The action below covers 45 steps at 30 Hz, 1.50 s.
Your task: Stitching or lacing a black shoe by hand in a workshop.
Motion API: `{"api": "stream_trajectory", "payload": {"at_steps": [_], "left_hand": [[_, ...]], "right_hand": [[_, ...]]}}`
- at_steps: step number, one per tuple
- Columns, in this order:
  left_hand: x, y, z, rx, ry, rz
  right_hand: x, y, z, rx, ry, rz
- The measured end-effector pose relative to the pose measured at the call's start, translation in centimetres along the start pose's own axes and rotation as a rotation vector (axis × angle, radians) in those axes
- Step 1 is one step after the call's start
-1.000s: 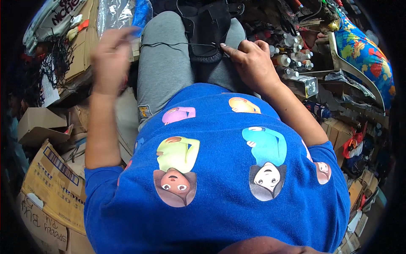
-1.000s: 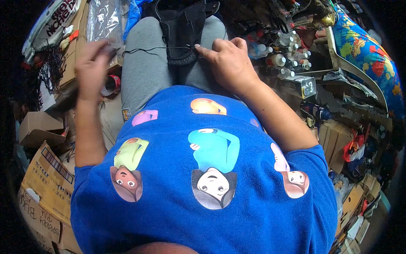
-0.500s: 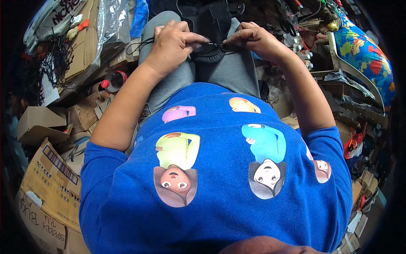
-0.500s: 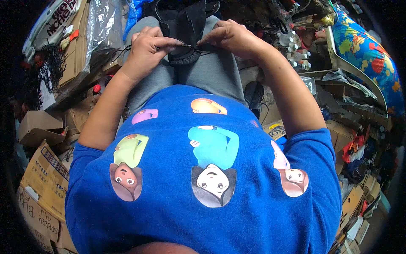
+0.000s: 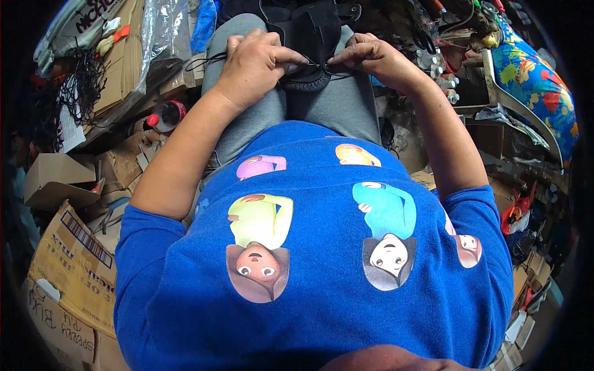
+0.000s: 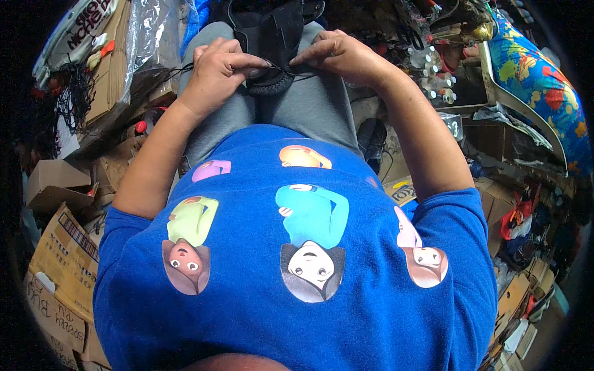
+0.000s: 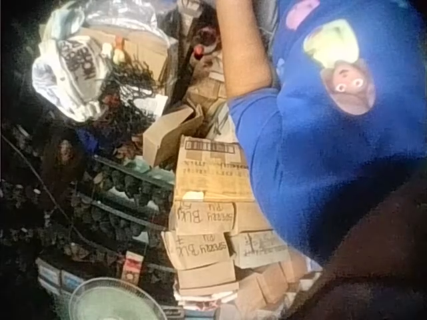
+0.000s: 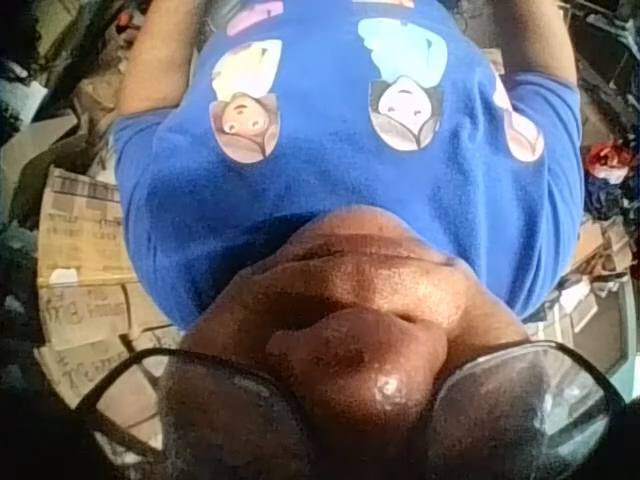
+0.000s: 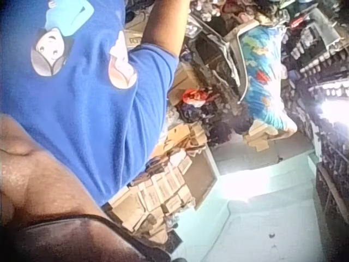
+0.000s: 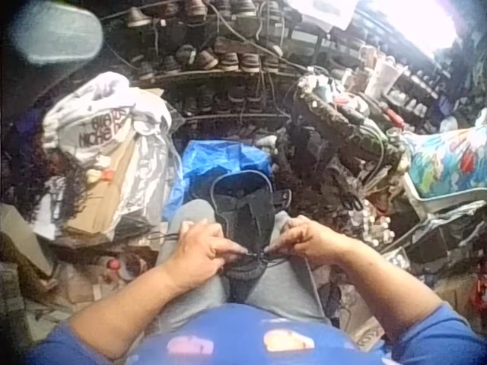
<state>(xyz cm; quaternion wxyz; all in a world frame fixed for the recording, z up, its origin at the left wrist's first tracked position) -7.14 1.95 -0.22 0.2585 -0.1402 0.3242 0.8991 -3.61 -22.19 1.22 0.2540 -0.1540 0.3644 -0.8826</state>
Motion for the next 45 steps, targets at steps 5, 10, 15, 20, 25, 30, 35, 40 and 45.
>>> {"api": "stream_trajectory", "payload": {"at_steps": [5, 10, 15, 20, 25, 30, 35, 40, 45], "left_hand": [[0.0, 0.1, -0.2, -0.003, -0.006, 0.008], [-0.3, 0.0, -0.6, 0.025, -0.032, 0.060], [-2.4, -0.7, -1.3, 0.056, -0.102, 0.034], [-0.3, -0.2, -0.6, 0.043, 0.001, -0.077], [0.2, -0.1, 0.1, 0.024, -0.032, 0.066], [-0.9, -0.1, -0.5, 0.039, 0.020, -0.025], [-0.5, 1.2, -0.5, 0.060, 0.029, -0.015], [1.0, 1.9, 0.1, -0.003, 0.056, 0.188], [-0.2, 2.1, -0.8, -0.011, -0.056, 0.324]], "right_hand": [[0.0, -0.1, -0.1, -0.048, 0.016, -0.017], [-0.1, 0.2, -0.3, -0.106, -0.026, -0.018], [-0.7, 0.7, -0.2, -0.081, -0.005, 0.032], [0.7, 0.1, -0.3, 0.102, 0.092, 0.103], [1.5, -1.0, -0.4, 0.037, 0.100, -0.011], [0.9, -0.4, -0.9, -0.138, 0.032, -0.063], [1.6, -1.2, -1.1, 0.004, 0.098, -0.014], [2.3, -1.6, -2.0, -0.377, 0.207, -0.286], [1.4, -0.3, -2.5, -0.551, 0.198, -0.305]]}}
Point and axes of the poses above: each hand's wrist, its own x-axis away from the middle knuckle, its own z-axis out of the back of the hand, y = z × x, the point moved 2 cm from there along -x, towards the middle knuckle, and after that the axes turned 10 degrees about y, right-handed, at the moved point
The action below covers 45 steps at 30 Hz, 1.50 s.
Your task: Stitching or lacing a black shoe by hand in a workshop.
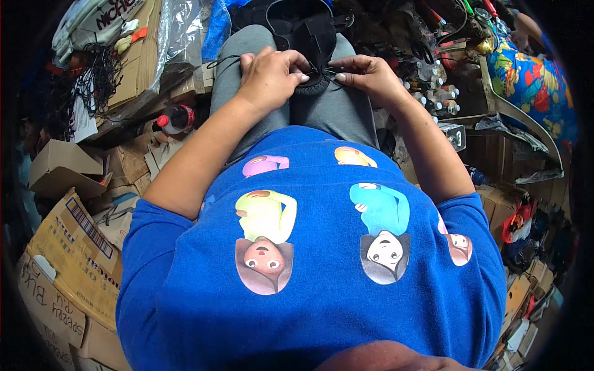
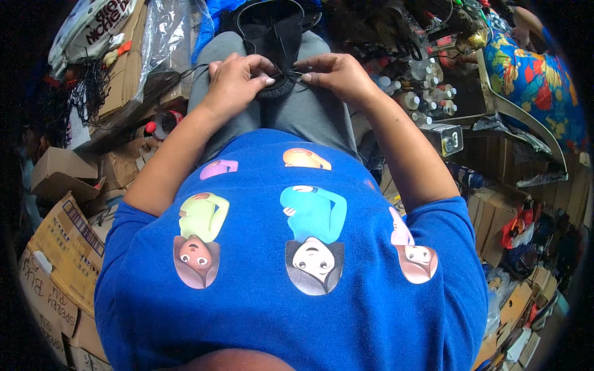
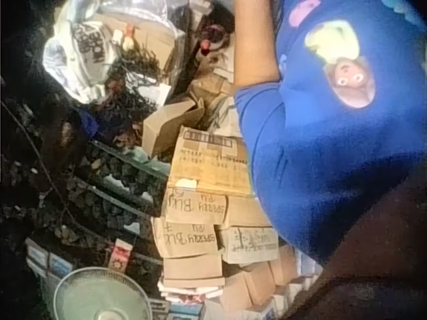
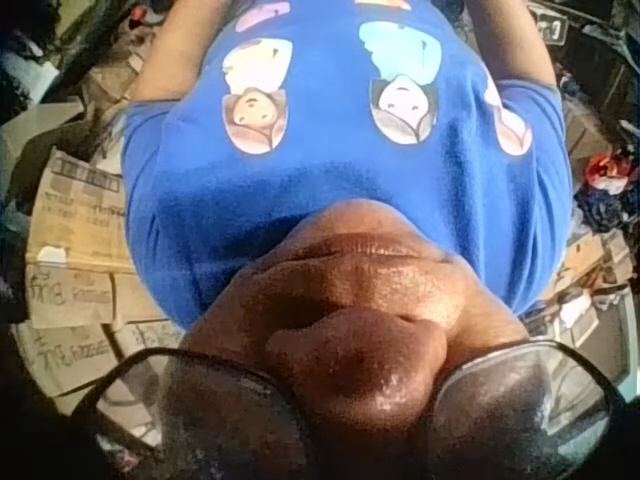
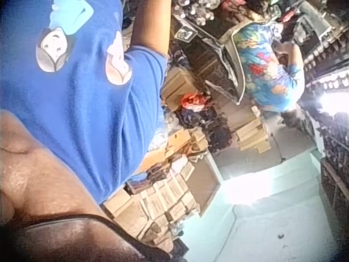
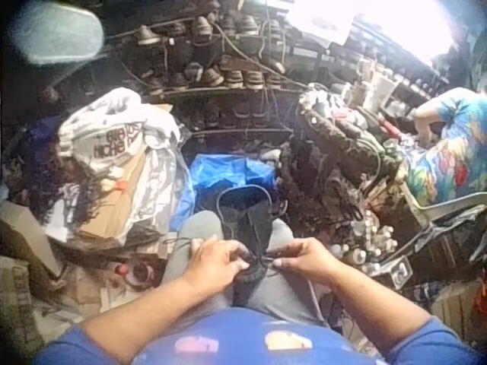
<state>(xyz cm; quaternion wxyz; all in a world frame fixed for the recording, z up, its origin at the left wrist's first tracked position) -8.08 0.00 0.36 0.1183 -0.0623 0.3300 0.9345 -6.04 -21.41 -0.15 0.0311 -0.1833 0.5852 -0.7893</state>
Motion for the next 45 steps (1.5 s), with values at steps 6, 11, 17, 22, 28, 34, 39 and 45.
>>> {"api": "stream_trajectory", "payload": {"at_steps": [6, 11, 17, 22, 28, 34, 39, 45], "left_hand": [[-1.4, 0.2, -0.8, 0.039, -0.101, 0.118], [-2.3, 0.2, -0.9, 0.081, -0.223, 0.013], [-2.3, 0.8, 1.6, -0.137, -0.057, -0.302], [-1.3, 0.7, 2.0, -0.138, -0.117, -0.190], [-2.2, 0.2, -0.3, 0.073, -0.164, -0.118], [-2.0, 0.7, 0.0, -0.098, -0.143, -0.349], [-2.2, 0.6, -0.3, -0.082, -0.148, -0.369], [-1.7, 0.3, -0.1, -0.156, -0.159, -0.368]], "right_hand": [[-1.3, -0.6, 0.0, 0.089, -0.062, -0.007], [-2.3, -2.8, -0.6, 0.411, -0.122, -0.005], [-3.2, -1.7, 2.0, 0.237, -0.182, -0.015], [-2.3, -1.3, 2.6, 0.013, -0.185, -0.024], [-0.5, 0.0, 3.2, 0.215, -0.128, 0.051], [-2.9, -1.8, 7.0, 0.539, 0.120, 0.320], [-2.7, -3.1, 6.4, 0.806, 0.455, 0.461], [-0.6, -6.3, -0.7, 1.403, -0.129, 0.891]]}}
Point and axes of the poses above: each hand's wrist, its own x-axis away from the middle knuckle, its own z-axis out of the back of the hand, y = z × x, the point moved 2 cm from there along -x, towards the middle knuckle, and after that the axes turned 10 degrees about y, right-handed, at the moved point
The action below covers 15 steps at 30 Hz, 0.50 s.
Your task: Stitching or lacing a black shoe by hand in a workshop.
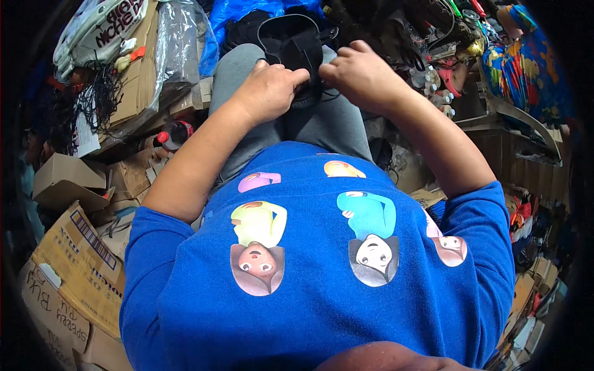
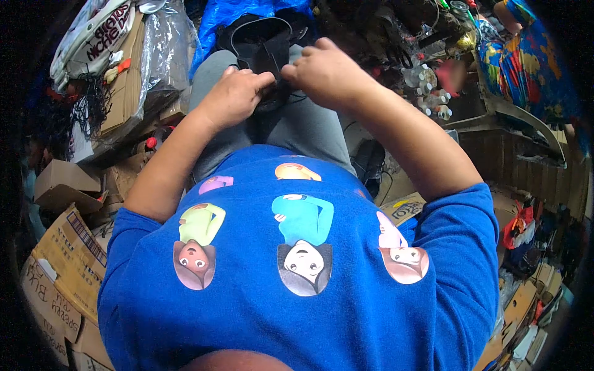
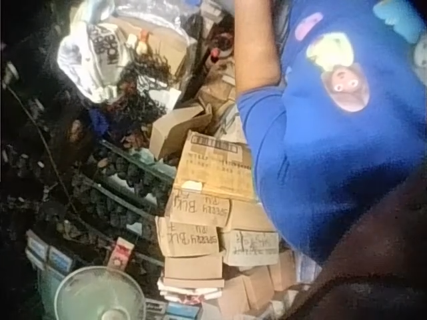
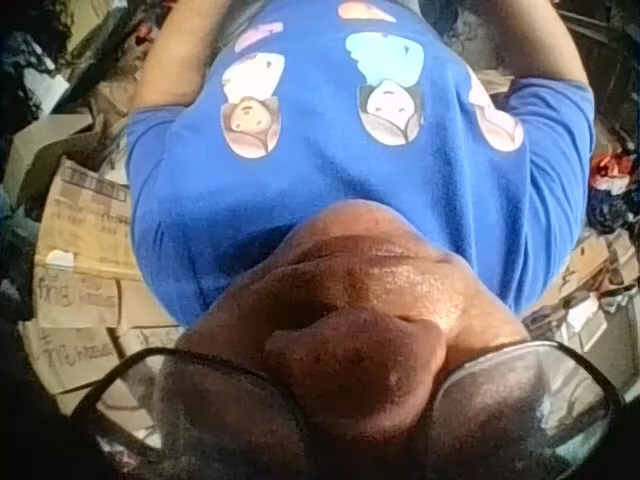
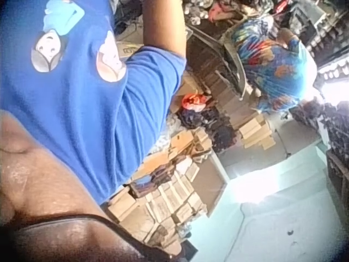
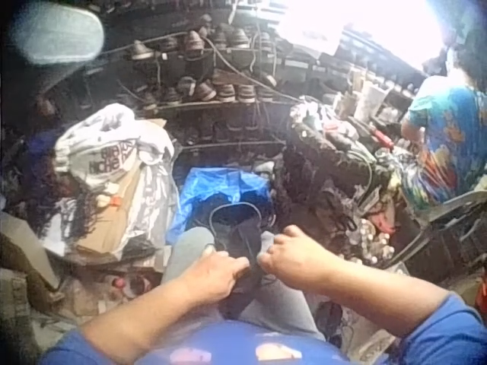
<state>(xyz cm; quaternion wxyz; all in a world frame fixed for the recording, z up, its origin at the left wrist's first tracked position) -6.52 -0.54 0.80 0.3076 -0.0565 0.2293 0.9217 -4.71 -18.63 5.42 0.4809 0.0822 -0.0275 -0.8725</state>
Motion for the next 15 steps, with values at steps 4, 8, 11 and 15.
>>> {"api": "stream_trajectory", "payload": {"at_steps": [4, 8, 11, 15], "left_hand": [[0.8, -0.6, 0.2, -0.002, 0.037, -0.125], [3.9, -2.4, 2.4, -0.106, 0.061, -0.124], [9.3, -6.3, 6.7, -0.101, 0.155, 0.079], [8.5, -4.9, 11.3, 0.449, 0.364, 0.359]], "right_hand": [[0.4, 0.5, -1.5, -0.122, 0.040, 0.017], [2.8, 2.6, -2.7, -0.178, 0.056, -0.056], [8.4, 6.5, -3.6, -0.374, -0.033, -0.521], [8.7, 8.6, -2.4, -1.413, 0.342, -0.945]]}}
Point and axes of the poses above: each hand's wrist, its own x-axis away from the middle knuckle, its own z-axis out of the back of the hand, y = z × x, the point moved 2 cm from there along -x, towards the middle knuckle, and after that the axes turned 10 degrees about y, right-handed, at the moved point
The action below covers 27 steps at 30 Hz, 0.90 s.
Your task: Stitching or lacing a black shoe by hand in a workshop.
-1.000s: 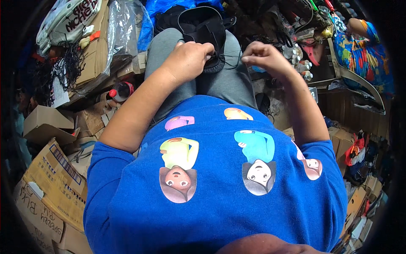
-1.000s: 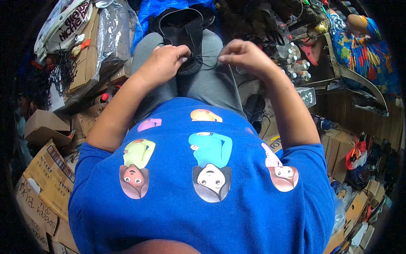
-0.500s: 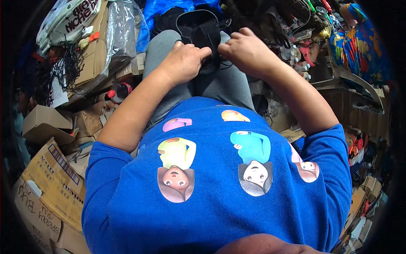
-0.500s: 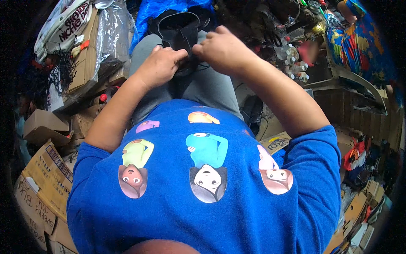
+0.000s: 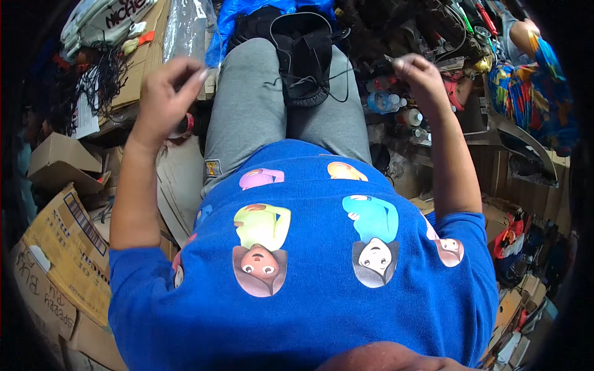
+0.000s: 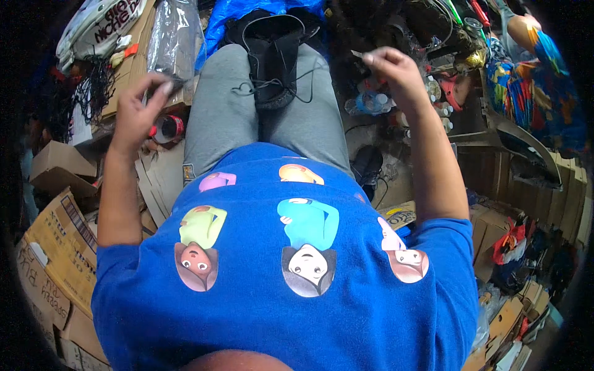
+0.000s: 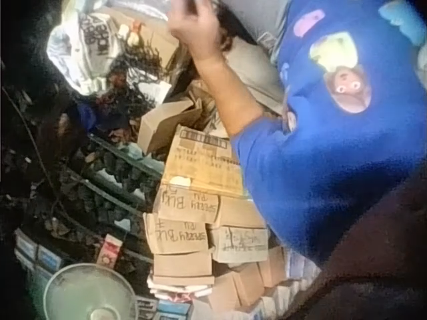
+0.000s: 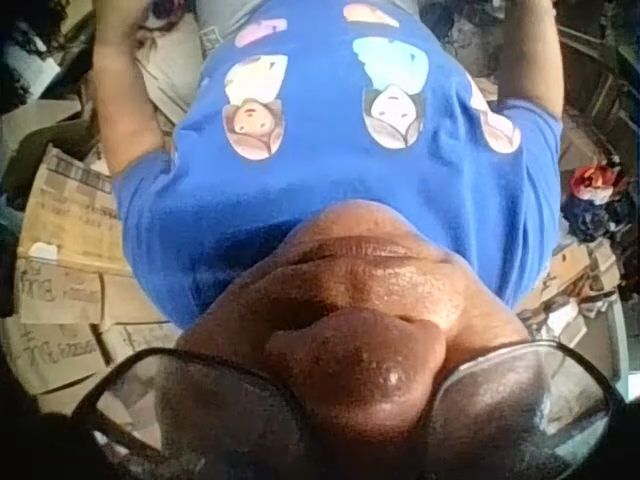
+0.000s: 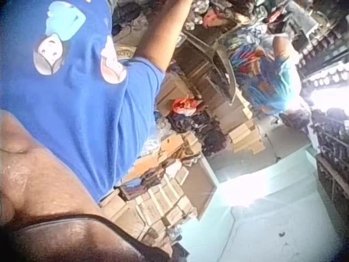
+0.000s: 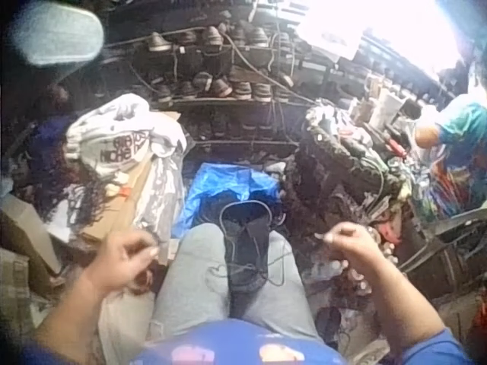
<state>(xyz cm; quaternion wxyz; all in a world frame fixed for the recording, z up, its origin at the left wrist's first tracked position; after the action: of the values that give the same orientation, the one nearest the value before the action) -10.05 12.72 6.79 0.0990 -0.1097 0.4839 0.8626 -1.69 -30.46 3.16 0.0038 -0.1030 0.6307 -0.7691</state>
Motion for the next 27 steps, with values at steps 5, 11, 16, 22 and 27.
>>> {"api": "stream_trajectory", "payload": {"at_steps": [5, 11, 16, 22, 27], "left_hand": [[-3.7, 9.0, -7.7, 0.783, -0.182, -0.305], [0.6, 4.1, -7.8, 0.250, -0.429, -0.082], [1.2, -7.6, 11.5, -0.703, 0.039, -0.031], [-0.1, -4.6, 6.6, -0.649, 0.179, -0.042], [-4.3, 2.0, -10.1, -0.115, -0.198, -0.447]], "right_hand": [[-0.7, -6.0, -10.9, -0.626, -0.189, 0.123], [3.3, -4.5, -9.6, 0.353, -0.539, 0.086], [5.9, 4.9, 8.3, 1.071, 0.017, 0.145], [6.3, 6.0, 6.8, 1.003, -0.007, 0.026], [1.4, -0.5, -6.0, 0.339, -0.093, 0.214]]}}
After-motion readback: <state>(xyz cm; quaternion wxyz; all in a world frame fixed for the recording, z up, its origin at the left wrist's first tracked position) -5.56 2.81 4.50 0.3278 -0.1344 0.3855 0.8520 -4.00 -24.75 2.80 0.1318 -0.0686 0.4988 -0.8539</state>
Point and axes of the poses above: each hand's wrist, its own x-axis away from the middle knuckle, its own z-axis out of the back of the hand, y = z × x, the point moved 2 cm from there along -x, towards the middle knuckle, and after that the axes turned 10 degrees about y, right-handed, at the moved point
